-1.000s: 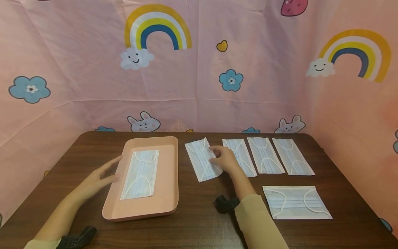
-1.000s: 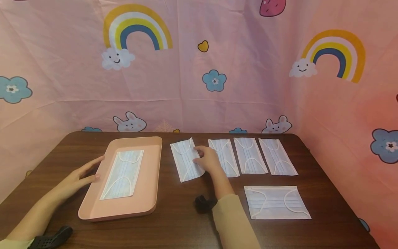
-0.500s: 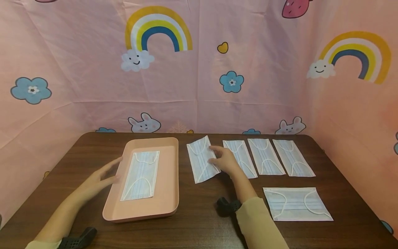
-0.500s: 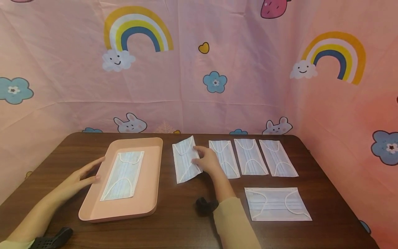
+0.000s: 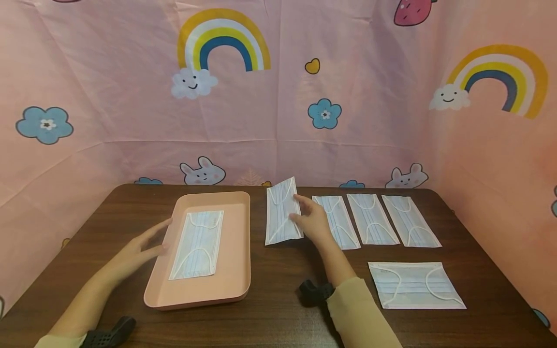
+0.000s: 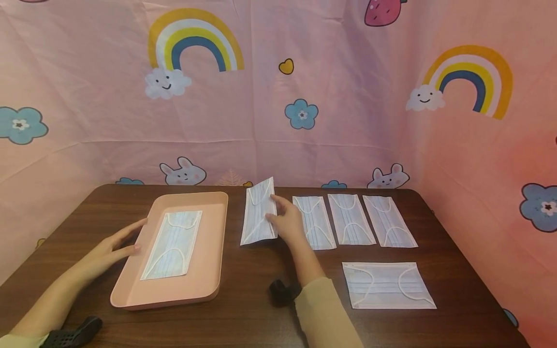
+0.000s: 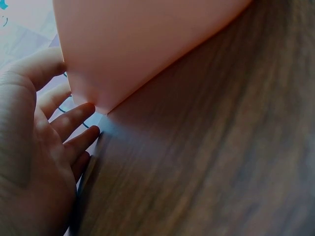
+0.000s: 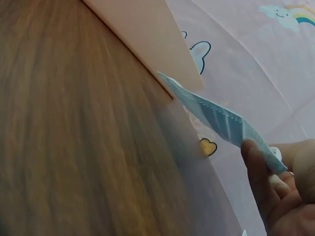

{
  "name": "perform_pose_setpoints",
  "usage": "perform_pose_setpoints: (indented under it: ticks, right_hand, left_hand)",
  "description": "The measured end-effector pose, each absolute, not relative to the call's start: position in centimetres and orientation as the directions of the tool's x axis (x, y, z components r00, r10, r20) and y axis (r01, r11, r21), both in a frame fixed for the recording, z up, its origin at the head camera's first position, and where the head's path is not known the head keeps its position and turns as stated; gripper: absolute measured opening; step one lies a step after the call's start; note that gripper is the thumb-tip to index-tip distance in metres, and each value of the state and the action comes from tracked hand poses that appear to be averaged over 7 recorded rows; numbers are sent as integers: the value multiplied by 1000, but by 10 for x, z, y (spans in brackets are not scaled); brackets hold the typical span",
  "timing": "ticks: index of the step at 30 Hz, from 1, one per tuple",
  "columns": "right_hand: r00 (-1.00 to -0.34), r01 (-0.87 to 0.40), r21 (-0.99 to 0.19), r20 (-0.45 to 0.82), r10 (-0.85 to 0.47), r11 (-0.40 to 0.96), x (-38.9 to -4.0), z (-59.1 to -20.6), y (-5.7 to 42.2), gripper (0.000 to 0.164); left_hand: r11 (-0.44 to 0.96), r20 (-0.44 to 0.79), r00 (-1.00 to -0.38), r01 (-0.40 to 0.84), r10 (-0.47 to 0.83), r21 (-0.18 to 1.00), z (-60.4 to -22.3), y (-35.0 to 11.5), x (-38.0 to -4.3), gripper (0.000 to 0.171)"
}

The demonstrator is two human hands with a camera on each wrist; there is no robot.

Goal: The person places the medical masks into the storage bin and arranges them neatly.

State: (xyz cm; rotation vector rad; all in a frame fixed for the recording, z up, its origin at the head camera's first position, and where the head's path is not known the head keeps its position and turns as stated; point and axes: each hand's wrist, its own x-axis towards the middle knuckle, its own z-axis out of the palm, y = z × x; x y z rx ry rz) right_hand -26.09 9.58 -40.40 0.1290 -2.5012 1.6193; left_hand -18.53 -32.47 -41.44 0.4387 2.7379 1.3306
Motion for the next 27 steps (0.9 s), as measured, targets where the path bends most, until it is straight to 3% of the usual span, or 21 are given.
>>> perform_pose_setpoints:
  ticks: [17, 27]
  right_hand:
    - [-977, -162, -964, 186, 101, 209, -249, -386, 73, 52]
    - [-986, -152, -987, 154, 58, 42, -239, -370, 58, 53]
  left_hand:
    - [570, 77, -953, 239, 293, 786, -415, -324, -187, 61]
    - [570, 66, -954, 228, 291, 790, -414, -325, -187, 62]
